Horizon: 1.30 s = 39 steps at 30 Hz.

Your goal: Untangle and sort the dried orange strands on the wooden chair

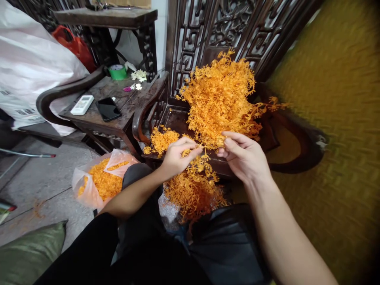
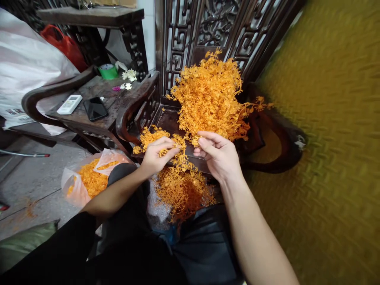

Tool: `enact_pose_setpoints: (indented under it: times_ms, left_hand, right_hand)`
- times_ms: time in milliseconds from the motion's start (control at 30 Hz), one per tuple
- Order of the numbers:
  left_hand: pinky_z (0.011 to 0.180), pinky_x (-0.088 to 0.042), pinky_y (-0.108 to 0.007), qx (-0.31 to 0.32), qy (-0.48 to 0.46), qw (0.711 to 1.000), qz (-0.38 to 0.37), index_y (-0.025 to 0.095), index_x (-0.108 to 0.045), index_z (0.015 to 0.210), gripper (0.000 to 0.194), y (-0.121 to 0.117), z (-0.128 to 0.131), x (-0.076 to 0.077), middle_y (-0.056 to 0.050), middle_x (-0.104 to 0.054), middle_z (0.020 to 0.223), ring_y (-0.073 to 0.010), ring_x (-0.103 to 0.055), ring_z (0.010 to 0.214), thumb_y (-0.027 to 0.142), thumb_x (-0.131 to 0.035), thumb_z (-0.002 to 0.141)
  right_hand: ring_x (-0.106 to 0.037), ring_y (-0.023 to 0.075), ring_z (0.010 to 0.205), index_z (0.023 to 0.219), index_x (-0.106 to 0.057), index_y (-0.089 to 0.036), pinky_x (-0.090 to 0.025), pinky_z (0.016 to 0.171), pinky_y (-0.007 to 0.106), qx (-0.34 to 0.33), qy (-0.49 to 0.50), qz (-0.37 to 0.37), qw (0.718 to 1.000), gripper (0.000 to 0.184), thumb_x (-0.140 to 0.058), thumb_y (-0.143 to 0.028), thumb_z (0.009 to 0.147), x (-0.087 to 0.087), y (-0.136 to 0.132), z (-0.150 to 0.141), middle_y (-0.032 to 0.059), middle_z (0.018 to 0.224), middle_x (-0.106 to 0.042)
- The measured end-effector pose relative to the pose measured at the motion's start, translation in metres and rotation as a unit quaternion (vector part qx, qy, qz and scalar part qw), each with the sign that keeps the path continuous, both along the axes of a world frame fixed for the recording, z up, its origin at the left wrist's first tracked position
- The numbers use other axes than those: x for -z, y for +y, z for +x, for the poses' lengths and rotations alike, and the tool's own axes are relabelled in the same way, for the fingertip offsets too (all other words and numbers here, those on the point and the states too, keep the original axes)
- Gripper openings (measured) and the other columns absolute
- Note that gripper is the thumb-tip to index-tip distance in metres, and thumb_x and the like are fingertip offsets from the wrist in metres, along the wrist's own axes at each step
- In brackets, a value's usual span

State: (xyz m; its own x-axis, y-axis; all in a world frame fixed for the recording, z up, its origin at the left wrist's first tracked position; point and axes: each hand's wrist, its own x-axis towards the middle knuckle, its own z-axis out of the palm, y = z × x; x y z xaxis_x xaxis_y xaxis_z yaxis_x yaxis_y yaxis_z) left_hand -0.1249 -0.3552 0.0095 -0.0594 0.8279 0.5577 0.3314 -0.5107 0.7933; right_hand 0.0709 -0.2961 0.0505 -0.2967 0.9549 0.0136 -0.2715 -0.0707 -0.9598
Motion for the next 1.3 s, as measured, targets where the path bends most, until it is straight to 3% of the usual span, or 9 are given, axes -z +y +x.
enact_pose_setpoints:
  times_ms: [100, 200, 400, 500, 600, 667, 867, 1100, 1300]
  left_hand:
    - [0.083, -0.056, -0.035, 0.001, 0.004, 1.000, -0.019, 0.018, -0.078, 0.091, 0.018, 0.000, -0.005, -0.003, -0.008, -0.076, 0.094, -0.0180, -0.069, 0.085, 0.035, -0.071, 0.092]
    - [0.088, -0.058, -0.036, 0.022, 0.000, 0.997, -0.069, 0.016, -0.079, 0.098, 0.021, 0.000, -0.008, -0.006, -0.010, -0.079, 0.101, -0.0198, -0.073, 0.089, 0.034, -0.073, 0.089]
    - [0.088, -0.058, -0.033, 0.068, -0.032, 0.990, -0.117, 0.015, -0.073, 0.103, 0.022, 0.003, -0.005, -0.003, -0.008, -0.078, 0.102, -0.0193, -0.072, 0.094, 0.025, -0.071, 0.084]
    - [0.083, -0.056, -0.032, 0.116, -0.029, 0.983, -0.141, 0.014, -0.073, 0.097, 0.019, 0.003, -0.004, 0.001, -0.005, -0.075, 0.092, -0.0191, -0.070, 0.088, 0.020, -0.074, 0.079]
    - [0.080, -0.054, -0.032, 0.145, 0.011, 0.975, -0.165, 0.014, -0.073, 0.079, 0.011, 0.005, -0.005, 0.004, -0.003, -0.072, 0.081, -0.0191, -0.068, 0.081, 0.024, -0.075, 0.080]
    - [0.083, -0.054, -0.034, 0.136, 0.003, 0.978, -0.156, 0.014, -0.075, 0.079, 0.015, 0.006, -0.006, 0.004, -0.005, -0.074, 0.085, -0.0199, -0.069, 0.085, 0.029, -0.076, 0.083]
    - [0.089, -0.058, -0.036, 0.075, -0.101, 0.975, -0.184, 0.016, -0.078, 0.096, 0.027, 0.005, -0.007, 0.001, -0.007, -0.080, 0.095, -0.0201, -0.074, 0.086, 0.039, -0.080, 0.082]
    - [0.096, -0.059, -0.041, 0.086, -0.027, 0.975, -0.202, 0.015, -0.068, 0.129, 0.051, 0.002, -0.005, 0.004, -0.012, -0.077, 0.117, -0.0247, -0.074, 0.102, 0.026, -0.077, 0.080]
    - [0.090, -0.059, -0.040, 0.109, 0.012, 0.973, -0.202, 0.017, -0.050, 0.146, 0.076, -0.004, -0.003, 0.009, -0.011, -0.076, 0.110, -0.0261, -0.074, 0.101, 0.023, -0.079, 0.077]
  right_hand:
    - [-0.075, 0.0172, 0.071, 0.084, -0.077, -0.023, -0.068, 0.070, 0.036, -0.039, -0.006, 0.017, 0.999, 0.029, -0.095, -0.038, 0.066, -0.003, -0.005, 0.003, 0.0018, 0.087, -0.077]
    - [-0.076, 0.0181, 0.080, 0.086, -0.078, -0.023, -0.067, 0.074, 0.035, -0.051, -0.083, 0.142, 0.985, 0.017, -0.089, -0.032, 0.076, -0.013, -0.020, 0.003, 0.0044, 0.102, -0.077]
    - [-0.074, 0.0205, 0.095, 0.102, -0.079, -0.027, -0.062, 0.086, 0.037, -0.094, -0.241, 0.442, 0.859, 0.015, -0.073, -0.017, 0.092, -0.024, -0.044, -0.004, 0.0064, 0.104, -0.077]
    - [-0.071, 0.0218, 0.105, 0.105, -0.076, -0.024, -0.060, 0.092, 0.040, -0.116, -0.261, 0.490, 0.823, 0.017, -0.066, -0.015, 0.096, -0.019, -0.041, -0.008, 0.0098, 0.128, -0.070]
    - [-0.069, 0.0232, 0.101, 0.105, -0.073, -0.023, -0.058, 0.089, 0.042, -0.119, -0.290, 0.517, 0.796, 0.014, -0.064, -0.015, 0.096, -0.015, -0.035, -0.011, 0.0092, 0.114, -0.075]
    - [-0.067, 0.0237, 0.096, 0.101, -0.072, -0.022, -0.057, 0.087, 0.043, -0.086, -0.304, 0.514, 0.798, 0.009, -0.067, -0.017, 0.096, -0.013, -0.031, -0.011, 0.0073, 0.098, -0.075]
    - [-0.067, 0.0184, 0.083, 0.089, -0.070, -0.022, -0.057, 0.071, 0.033, 0.022, -0.242, 0.373, 0.895, 0.007, -0.073, -0.027, 0.092, -0.013, -0.025, -0.002, 0.0055, 0.095, -0.069]
    - [-0.074, 0.0178, 0.078, 0.101, -0.078, -0.027, -0.060, 0.072, 0.031, -0.117, -0.251, 0.415, 0.866, 0.013, -0.079, -0.026, 0.088, -0.025, -0.034, 0.006, 0.0017, 0.093, -0.079]
    - [-0.070, 0.0232, 0.105, 0.102, -0.077, -0.024, -0.057, 0.093, 0.041, -0.154, -0.289, 0.472, 0.818, 0.010, -0.072, -0.024, 0.093, -0.013, -0.030, -0.001, 0.0081, 0.130, -0.071]
